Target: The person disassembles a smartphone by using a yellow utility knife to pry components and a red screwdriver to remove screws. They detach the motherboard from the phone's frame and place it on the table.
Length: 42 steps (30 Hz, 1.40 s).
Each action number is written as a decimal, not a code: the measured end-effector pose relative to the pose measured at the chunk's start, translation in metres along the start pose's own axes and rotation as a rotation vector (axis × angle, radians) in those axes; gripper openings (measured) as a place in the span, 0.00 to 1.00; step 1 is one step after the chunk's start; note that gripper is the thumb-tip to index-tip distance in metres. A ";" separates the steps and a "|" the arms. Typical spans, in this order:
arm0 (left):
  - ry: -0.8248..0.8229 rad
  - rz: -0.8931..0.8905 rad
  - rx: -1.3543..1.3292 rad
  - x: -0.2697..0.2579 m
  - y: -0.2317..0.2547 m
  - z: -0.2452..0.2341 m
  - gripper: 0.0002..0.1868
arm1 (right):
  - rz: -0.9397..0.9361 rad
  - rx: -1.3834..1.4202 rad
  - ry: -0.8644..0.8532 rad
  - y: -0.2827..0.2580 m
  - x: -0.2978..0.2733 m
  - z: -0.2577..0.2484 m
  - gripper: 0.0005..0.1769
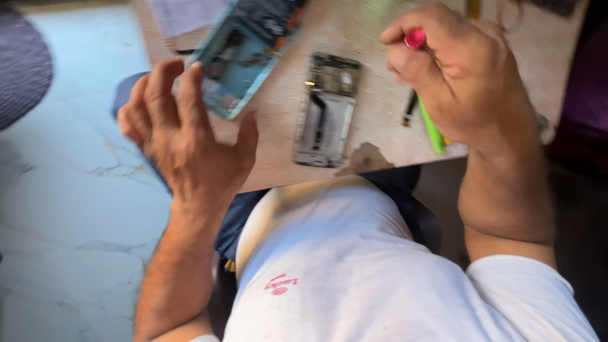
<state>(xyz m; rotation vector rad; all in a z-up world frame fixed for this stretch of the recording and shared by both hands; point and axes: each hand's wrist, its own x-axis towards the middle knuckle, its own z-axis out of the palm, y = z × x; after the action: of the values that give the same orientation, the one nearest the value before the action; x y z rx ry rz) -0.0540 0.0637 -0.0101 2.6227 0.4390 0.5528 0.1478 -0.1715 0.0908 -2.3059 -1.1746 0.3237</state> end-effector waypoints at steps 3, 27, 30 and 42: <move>-0.128 0.054 -0.129 -0.004 0.022 0.000 0.36 | 0.099 -0.026 -0.042 0.022 -0.032 -0.006 0.06; -0.387 0.207 -0.198 0.006 0.070 0.023 0.44 | 0.243 -0.292 0.269 0.063 -0.089 0.042 0.14; -0.389 0.207 -0.193 0.006 0.070 0.022 0.43 | 0.279 -0.314 0.292 0.073 -0.089 0.044 0.13; -0.400 0.200 -0.193 0.007 0.071 0.022 0.43 | 0.274 -0.276 0.226 0.060 -0.073 0.037 0.21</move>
<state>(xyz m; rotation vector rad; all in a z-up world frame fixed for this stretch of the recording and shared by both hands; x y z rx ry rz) -0.0228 -0.0016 0.0069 2.5156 -0.0020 0.1119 0.1287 -0.2463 0.0250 -2.6663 -0.8352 -0.0074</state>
